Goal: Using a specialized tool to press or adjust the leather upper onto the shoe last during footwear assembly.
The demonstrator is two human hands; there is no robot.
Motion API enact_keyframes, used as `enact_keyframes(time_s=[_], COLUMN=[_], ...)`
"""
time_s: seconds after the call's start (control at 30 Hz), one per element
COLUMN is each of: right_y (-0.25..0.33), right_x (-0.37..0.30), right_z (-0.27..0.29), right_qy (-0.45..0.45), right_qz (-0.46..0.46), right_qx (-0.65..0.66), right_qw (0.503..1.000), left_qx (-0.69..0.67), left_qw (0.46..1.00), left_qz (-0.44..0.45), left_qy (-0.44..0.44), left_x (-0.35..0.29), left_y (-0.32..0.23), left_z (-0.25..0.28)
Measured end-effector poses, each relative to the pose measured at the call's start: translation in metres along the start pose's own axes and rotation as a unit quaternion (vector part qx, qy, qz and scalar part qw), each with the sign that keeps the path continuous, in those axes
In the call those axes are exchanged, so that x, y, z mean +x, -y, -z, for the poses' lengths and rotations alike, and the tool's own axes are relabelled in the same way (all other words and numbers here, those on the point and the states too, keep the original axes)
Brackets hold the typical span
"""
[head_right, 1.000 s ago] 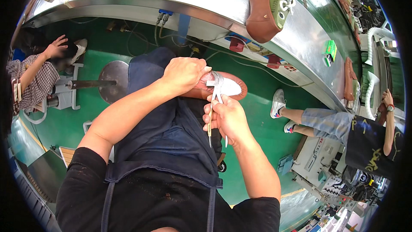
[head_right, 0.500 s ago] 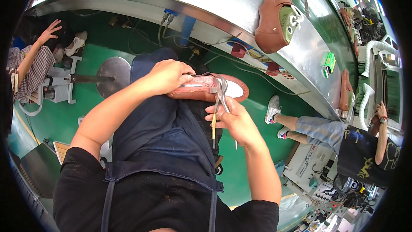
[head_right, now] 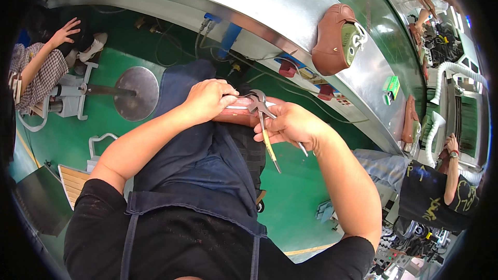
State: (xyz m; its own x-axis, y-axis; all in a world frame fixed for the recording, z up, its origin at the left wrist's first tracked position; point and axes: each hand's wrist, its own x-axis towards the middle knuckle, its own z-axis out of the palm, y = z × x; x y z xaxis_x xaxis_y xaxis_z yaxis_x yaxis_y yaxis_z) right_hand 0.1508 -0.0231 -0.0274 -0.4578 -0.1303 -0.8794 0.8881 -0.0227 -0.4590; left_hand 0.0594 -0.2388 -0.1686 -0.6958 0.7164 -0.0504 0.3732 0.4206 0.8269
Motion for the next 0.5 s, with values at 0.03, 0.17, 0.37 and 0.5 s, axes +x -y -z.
enact_keyframes(time_s=[0.03, 0.17, 0.37, 0.5], right_y=[0.004, 0.005, -0.021, -0.045], right_x=[0.001, 0.004, -0.005, 0.001], right_z=[0.001, -0.002, -0.031, -0.036], right_qy=[0.003, -0.003, -0.117, -0.170], right_qz=[-0.009, -0.029, 0.018, 0.083], right_qx=[-0.017, -0.128, -0.294, -0.338], right_qw=[1.000, 0.991, 0.948, 0.922], left_qx=[0.000, 0.011, 0.145, 0.213], left_qw=[1.000, 1.000, 0.980, 0.966], left_qz=[0.000, -0.005, -0.084, -0.129], left_qy=[0.000, 0.022, 0.104, 0.063], left_x=[0.000, 0.003, -0.005, -0.013], left_y=[0.000, 0.001, -0.030, -0.033], left_z=[0.001, 0.003, 0.007, -0.009])
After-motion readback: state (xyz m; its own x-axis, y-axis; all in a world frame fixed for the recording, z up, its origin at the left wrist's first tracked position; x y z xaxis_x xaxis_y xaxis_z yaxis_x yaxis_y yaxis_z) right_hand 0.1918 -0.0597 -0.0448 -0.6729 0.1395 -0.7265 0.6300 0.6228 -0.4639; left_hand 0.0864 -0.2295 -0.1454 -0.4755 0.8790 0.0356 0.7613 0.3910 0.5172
